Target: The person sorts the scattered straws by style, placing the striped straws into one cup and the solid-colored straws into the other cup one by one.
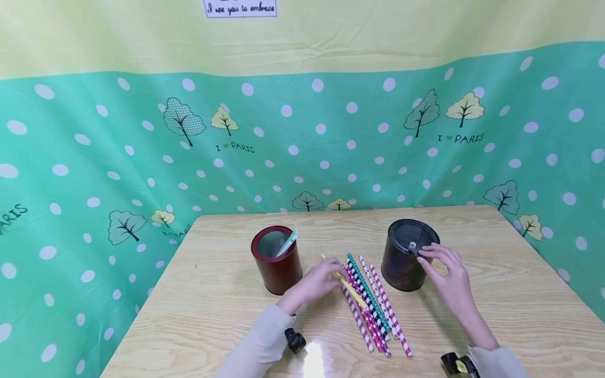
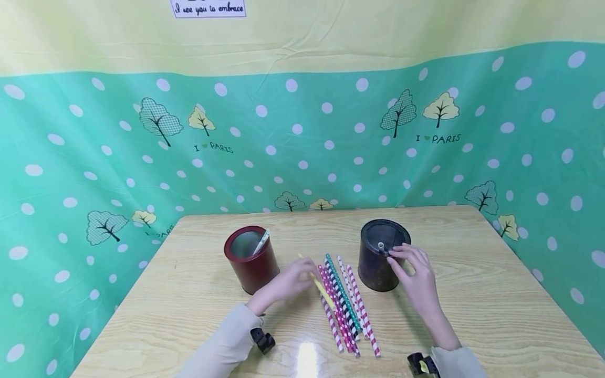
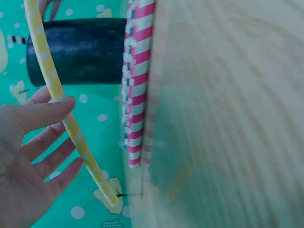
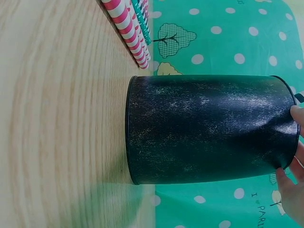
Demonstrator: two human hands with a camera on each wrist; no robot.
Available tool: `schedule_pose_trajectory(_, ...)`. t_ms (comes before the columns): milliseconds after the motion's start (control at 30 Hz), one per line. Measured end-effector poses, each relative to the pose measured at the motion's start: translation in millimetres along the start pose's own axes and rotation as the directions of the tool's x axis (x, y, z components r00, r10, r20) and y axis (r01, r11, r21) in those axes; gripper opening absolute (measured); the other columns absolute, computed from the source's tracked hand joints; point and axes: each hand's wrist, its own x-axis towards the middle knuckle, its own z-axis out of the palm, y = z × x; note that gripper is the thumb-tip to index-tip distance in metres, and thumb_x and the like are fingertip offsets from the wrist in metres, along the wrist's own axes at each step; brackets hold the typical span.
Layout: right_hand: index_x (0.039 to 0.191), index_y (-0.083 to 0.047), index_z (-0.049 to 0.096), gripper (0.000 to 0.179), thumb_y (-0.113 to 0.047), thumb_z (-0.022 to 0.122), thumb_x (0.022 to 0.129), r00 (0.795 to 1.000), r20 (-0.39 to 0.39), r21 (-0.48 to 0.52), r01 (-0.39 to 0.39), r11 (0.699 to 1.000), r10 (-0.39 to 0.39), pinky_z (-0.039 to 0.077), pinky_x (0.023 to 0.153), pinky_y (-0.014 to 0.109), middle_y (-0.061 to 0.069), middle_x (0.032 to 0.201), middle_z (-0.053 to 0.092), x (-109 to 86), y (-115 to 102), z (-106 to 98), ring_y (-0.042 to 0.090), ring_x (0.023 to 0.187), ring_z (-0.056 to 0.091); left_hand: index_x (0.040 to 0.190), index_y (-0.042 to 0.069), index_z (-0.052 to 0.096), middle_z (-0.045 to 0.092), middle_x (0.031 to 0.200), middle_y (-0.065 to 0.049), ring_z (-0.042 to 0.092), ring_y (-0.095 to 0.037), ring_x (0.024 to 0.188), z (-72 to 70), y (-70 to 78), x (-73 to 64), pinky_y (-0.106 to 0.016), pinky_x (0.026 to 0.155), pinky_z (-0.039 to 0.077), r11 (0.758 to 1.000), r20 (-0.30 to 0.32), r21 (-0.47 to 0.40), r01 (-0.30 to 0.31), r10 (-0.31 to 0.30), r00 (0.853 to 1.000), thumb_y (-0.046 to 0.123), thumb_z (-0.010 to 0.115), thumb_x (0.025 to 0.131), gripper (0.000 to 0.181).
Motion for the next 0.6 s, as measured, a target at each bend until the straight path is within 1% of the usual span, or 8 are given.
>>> schedule_pose_trajectory(133,0.097,-0.017,0.068,0.030,-0.005,0.072,0.070,1.000,-0.001,0.000,0.008,1.000,-0.008,0.028,0.097,0.022,0.000,0.100,0.062,-0.5,0,0,0.018,0.110,0.046,0.091,0.007,0.065,0.057,0.095,-0.001,0.051,-0.013,0.096,-4.2,2.7,3.8,-0.027,0.086,0.041,0.998,-0.076,-0.058,0.012,-0.016,0.997,0.003,0.063,0.078,0.014)
schedule_pose_trajectory(233,0.097,-0.018,0.068,0.030,-0.005,0.072,0.070,1.000,-0.001,-0.005,0.011,1.000,-0.011,0.029,0.096,0.023,0.000,0.100,0.062,-0.9,1,-1,0.018,0.110,0.046,0.091,0.005,0.065,0.058,0.096,-0.006,0.052,-0.015,0.094,-6.5,5.2,6.4,-0.030,0.085,0.042,0.994,-0.136,-0.110,0.007,-0.022,0.990,0.002,0.063,0.078,0.014)
schedule_pose_trajectory(300,0.097,-0.018,0.068,0.030,-0.005,0.072,0.070,1.000,-0.001,-0.002,0.012,1.000,-0.012,0.029,0.097,0.023,0.000,0.100,0.062,-1.0,1,-1,0.018,0.110,0.046,0.090,0.005,0.065,0.058,0.096,-0.007,0.052,-0.015,0.094,-7.7,6.9,8.0,-0.030,0.085,0.042,0.989,-0.169,-0.144,0.006,-0.031,0.985,0.001,0.063,0.077,0.014)
schedule_pose_trajectory(467,0.098,-0.016,0.068,0.030,-0.004,0.071,0.071,1.000,0.005,0.003,0.016,1.000,-0.016,0.028,0.097,0.024,0.001,0.101,0.062,-0.9,2,0,0.019,0.111,0.046,0.091,0.008,0.065,0.059,0.096,-0.003,0.054,-0.015,0.094,-10.1,10.7,11.1,-0.030,0.085,0.043,0.981,-0.235,-0.192,-0.003,-0.043,0.971,0.002,0.064,0.078,0.014)
schedule_pose_trajectory(600,0.098,-0.016,0.068,0.030,-0.004,0.070,0.072,1.000,0.018,-0.004,0.002,1.000,-0.002,0.027,0.098,0.025,0.001,0.102,0.062,-1.2,4,0,0.020,0.111,0.045,0.092,0.007,0.064,0.060,0.096,-0.002,0.055,-0.017,0.094,-11.2,12.9,14.2,-0.031,0.085,0.043,0.974,-0.281,-0.224,-0.036,-0.029,0.959,0.003,0.063,0.078,0.015)
